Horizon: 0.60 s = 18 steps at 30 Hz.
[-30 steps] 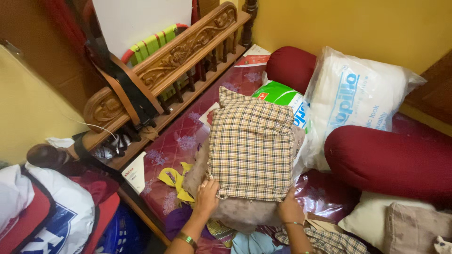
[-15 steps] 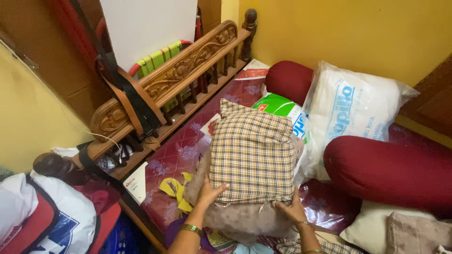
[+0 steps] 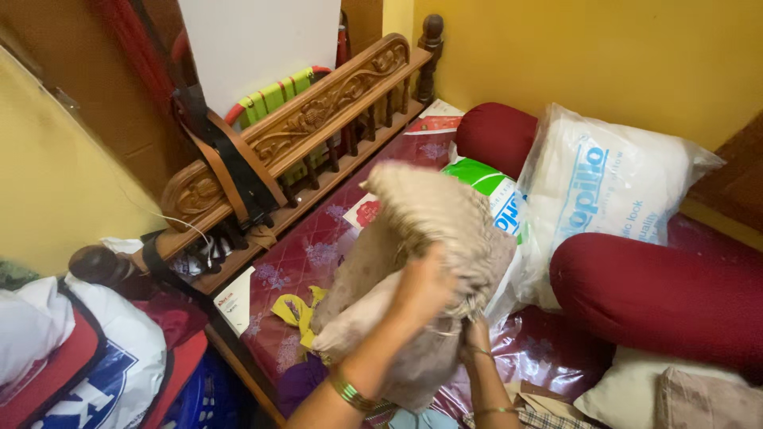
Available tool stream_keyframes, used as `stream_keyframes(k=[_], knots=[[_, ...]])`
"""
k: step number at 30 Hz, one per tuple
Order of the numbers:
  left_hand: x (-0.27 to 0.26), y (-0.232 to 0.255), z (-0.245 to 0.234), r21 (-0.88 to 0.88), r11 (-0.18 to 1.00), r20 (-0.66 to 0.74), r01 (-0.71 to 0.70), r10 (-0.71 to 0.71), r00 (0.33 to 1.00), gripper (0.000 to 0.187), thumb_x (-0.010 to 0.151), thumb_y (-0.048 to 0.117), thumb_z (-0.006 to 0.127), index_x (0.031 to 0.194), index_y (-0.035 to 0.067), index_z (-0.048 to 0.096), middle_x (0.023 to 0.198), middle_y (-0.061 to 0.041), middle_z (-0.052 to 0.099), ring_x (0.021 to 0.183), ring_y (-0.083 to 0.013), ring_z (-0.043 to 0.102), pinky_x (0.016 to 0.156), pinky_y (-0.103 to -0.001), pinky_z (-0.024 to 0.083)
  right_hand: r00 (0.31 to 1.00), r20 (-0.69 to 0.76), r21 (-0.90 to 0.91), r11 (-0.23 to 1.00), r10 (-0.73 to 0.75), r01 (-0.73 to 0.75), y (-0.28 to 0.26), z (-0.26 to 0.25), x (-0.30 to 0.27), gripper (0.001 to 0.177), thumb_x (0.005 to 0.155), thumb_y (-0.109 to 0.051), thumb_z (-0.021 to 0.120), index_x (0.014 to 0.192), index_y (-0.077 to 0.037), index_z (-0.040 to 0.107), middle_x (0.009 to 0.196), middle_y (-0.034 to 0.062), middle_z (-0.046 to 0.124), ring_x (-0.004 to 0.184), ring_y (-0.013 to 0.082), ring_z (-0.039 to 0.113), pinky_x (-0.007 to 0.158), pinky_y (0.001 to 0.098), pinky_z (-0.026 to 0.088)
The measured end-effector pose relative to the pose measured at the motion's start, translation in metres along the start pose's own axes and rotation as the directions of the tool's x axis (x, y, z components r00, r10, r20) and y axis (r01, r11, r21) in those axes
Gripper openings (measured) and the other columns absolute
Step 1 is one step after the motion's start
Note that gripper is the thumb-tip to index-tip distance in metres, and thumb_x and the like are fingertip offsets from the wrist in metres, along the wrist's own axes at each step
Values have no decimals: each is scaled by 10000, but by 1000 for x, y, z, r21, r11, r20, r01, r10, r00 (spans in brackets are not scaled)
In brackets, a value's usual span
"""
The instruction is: The person inserts a pillow insert into a plaid pillowcase. They align the corners, push the insert through the opening, and repeatedly adjust and smooth the case to fit the insert. The person then zips the pillowcase closed.
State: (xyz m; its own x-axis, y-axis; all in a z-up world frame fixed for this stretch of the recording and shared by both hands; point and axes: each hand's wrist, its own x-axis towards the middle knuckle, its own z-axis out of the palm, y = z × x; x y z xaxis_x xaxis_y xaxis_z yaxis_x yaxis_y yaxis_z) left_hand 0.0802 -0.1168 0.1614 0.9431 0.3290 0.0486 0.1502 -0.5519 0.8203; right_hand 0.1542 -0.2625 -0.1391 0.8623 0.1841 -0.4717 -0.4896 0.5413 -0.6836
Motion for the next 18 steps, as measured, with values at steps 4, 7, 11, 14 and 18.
stream_keyframes(k=[4, 7, 11, 14, 18], knots=[[-18, 104, 3, 316, 915, 76, -249, 237, 968, 262, 880, 65, 551, 1129, -5, 511, 780, -266, 678, 719, -476, 686, 642, -583, 541, 978, 72, 256, 944, 195, -207, 6, 37, 20, 545, 926, -333, 634, 1402, -76, 568, 1228, 95, 662, 1089, 258, 622, 901, 422, 506], [-11, 111, 24, 386, 873, 84, -298, 288, 954, 216, 912, 68, 541, 1119, 10, 555, 930, -253, 701, 832, -438, 708, 704, -554, 576, 963, 18, 242, 934, 268, -264, -9, 50, 30, 543, 928, -352, 624, 1411, -110, 564, 1252, 82, 648, 1101, 255, 616, 886, 437, 501], [-1, 51, 38, 394, 888, 291, -238, 124, 948, 374, 909, 125, 561, 1281, 91, 594, 1078, -228, 706, 1010, -413, 690, 927, -665, 474, 934, -155, 119, 944, 323, -307, -44, 34, 37, 541, 932, -378, 610, 1422, -154, 559, 1285, 65, 631, 1117, 251, 607, 867, 457, 495], [5, -11, 33, 542, 840, 228, -32, -110, 967, 621, 955, 158, 534, 1562, 183, 407, 1275, -153, 666, 1209, -368, 620, 1116, -806, 230, 925, -248, -82, 945, 288, -317, -60, 1, 32, 540, 934, -397, 600, 1430, -188, 555, 1309, 53, 617, 1129, 249, 601, 852, 472, 490], [-10, -99, 37, 655, 755, 287, -28, -215, 933, 775, 872, 154, 641, 1569, 259, 320, 1637, -75, 275, 1511, -429, 183, 1170, -729, 134, 987, -144, -537, 832, 69, -136, -70, -6, 31, 573, 927, -389, 629, 1455, -174, 574, 1403, 132, 648, 1233, 403, 582, 944, 545, 480]])
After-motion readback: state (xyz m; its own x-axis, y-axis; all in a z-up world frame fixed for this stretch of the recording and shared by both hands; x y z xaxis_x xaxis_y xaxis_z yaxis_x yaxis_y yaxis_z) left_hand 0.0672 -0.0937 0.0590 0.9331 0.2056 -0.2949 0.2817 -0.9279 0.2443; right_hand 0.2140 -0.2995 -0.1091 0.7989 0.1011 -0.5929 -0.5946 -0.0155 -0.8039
